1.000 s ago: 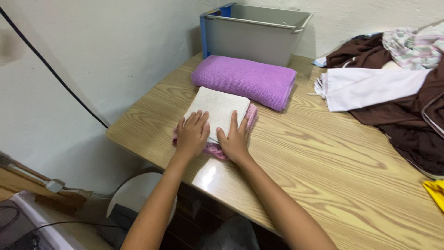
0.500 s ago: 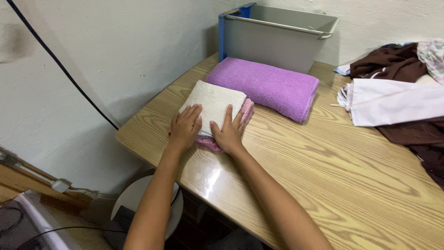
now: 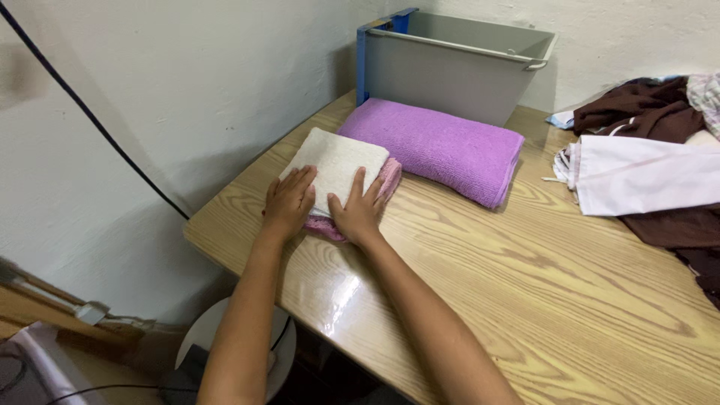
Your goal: The person folds a pink towel, a white towel, and a patterned bedsheet on a wooden table. They smooth each item, fold it into a compact rectangle, and stack the folded items together.
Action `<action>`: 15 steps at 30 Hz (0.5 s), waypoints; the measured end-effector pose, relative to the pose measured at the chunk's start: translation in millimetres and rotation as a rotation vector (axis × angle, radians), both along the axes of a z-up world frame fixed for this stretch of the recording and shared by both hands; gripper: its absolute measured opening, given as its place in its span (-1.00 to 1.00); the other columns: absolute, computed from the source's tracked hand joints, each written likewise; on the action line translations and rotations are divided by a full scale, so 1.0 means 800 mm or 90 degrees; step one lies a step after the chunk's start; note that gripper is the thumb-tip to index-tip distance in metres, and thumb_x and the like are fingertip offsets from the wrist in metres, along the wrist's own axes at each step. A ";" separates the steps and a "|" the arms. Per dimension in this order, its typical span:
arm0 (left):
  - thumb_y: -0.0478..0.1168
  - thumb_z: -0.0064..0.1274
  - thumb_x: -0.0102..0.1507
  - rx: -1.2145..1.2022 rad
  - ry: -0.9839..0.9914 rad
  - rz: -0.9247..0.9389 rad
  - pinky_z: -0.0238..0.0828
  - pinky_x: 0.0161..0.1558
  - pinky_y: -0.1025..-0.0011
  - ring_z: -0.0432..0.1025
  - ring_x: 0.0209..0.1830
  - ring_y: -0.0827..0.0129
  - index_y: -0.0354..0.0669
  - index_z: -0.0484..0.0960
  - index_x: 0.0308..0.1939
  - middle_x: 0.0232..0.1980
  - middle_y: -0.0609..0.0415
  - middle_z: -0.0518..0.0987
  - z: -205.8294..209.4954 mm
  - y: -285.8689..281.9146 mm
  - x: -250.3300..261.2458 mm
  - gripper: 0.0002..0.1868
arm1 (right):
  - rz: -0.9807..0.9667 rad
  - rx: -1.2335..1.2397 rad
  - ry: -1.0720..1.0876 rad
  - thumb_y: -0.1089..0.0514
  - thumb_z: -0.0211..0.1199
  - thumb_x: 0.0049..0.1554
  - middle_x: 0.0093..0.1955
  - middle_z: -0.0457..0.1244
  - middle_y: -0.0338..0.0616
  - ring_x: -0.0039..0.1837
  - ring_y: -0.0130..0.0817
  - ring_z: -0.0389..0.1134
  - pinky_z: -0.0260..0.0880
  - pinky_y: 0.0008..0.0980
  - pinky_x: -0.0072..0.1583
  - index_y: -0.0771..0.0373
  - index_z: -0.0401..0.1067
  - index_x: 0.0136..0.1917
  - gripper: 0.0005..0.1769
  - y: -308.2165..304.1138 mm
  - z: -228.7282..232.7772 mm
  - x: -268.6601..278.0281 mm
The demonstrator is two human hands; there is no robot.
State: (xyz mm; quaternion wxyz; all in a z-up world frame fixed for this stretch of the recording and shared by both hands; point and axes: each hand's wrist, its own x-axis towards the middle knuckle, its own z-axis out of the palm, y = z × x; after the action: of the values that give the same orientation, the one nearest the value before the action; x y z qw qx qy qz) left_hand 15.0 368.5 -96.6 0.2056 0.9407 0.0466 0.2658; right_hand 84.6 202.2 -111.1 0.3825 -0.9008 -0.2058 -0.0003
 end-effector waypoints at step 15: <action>0.03 -0.23 0.38 0.243 0.033 0.105 -0.06 0.36 -0.30 0.18 0.50 0.12 0.11 0.35 0.45 0.53 0.14 0.31 -0.002 0.002 0.015 -0.46 | 0.064 0.058 -0.054 -0.33 0.06 0.24 0.71 -0.52 0.41 0.70 0.38 -0.62 -0.42 0.20 0.55 0.10 -0.39 0.71 0.05 -0.033 0.000 -0.035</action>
State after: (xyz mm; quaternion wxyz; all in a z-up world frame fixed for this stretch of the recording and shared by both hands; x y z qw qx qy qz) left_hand 27.1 370.3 -98.1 -0.0003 0.9620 0.0778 0.2616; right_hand 56.4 175.5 -111.2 0.4132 -0.8702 -0.2667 -0.0289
